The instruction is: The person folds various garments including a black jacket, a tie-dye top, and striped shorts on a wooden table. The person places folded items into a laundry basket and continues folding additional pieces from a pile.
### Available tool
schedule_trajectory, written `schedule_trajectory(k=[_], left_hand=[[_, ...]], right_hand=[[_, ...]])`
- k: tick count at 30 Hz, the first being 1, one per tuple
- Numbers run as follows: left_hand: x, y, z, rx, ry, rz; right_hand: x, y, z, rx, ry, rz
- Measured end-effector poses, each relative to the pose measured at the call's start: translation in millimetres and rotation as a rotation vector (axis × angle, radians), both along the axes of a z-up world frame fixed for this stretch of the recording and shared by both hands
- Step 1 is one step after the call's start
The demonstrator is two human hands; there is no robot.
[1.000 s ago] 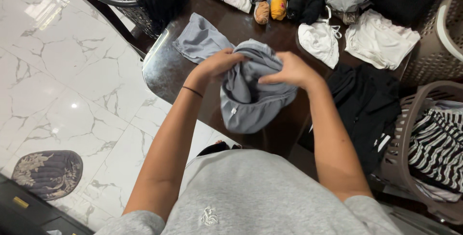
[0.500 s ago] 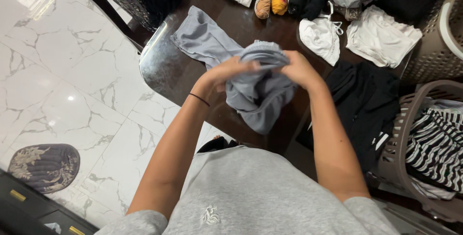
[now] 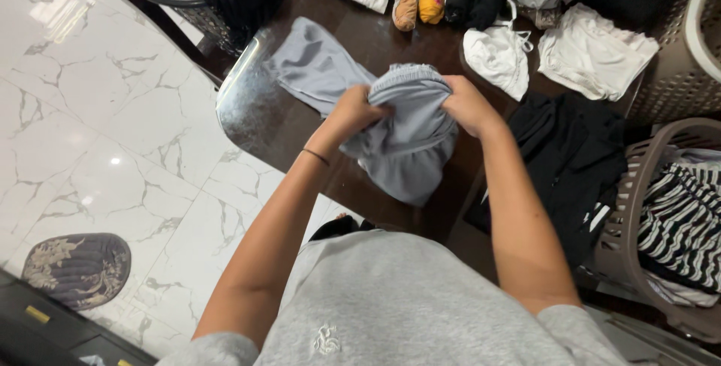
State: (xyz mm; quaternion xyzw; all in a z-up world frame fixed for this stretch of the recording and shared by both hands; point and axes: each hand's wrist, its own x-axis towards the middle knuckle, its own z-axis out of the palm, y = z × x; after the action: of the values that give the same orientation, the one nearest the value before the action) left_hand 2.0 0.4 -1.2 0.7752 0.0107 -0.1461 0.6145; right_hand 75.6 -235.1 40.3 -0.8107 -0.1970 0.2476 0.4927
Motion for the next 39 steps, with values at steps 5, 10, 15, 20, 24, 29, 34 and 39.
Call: schedule_trajectory(k=[5,10,15,20,24,29,34,39], left_hand=[[4,6,10,-1.014,0.5,0.167],[-3,2,-16,-0.422,-0.058,-0.215],[18,12,-62,-0.031,-0.004,0.239],[0,15,-9,-0.807,0.352,0.092],[-5,4,0,-0.105,-0.109,0.205],[4,9,-19,-0.857,0.192,0.226],[-12,-11,15,-0.248,0.341,0.163],[-7,3,-9,0.02,-0.079,0.265]], right_hand=[[-8,6,15,-0.114,-0.195,0.099],[1,13,-4,-0.266,-0.354,-0.014],[-2,16,3,0.135,0.02,0.085],[-2,19,-10,-0.442,-0.728,0.008],[2,19,-10,0.025,-0.081,-0.024],[-12,26,18,-0.215,-0.304,-0.003],[-8,35,1,-0.289,-0.642,-0.169],[-14,31,20,-0.053,-0.24,-0.095]])
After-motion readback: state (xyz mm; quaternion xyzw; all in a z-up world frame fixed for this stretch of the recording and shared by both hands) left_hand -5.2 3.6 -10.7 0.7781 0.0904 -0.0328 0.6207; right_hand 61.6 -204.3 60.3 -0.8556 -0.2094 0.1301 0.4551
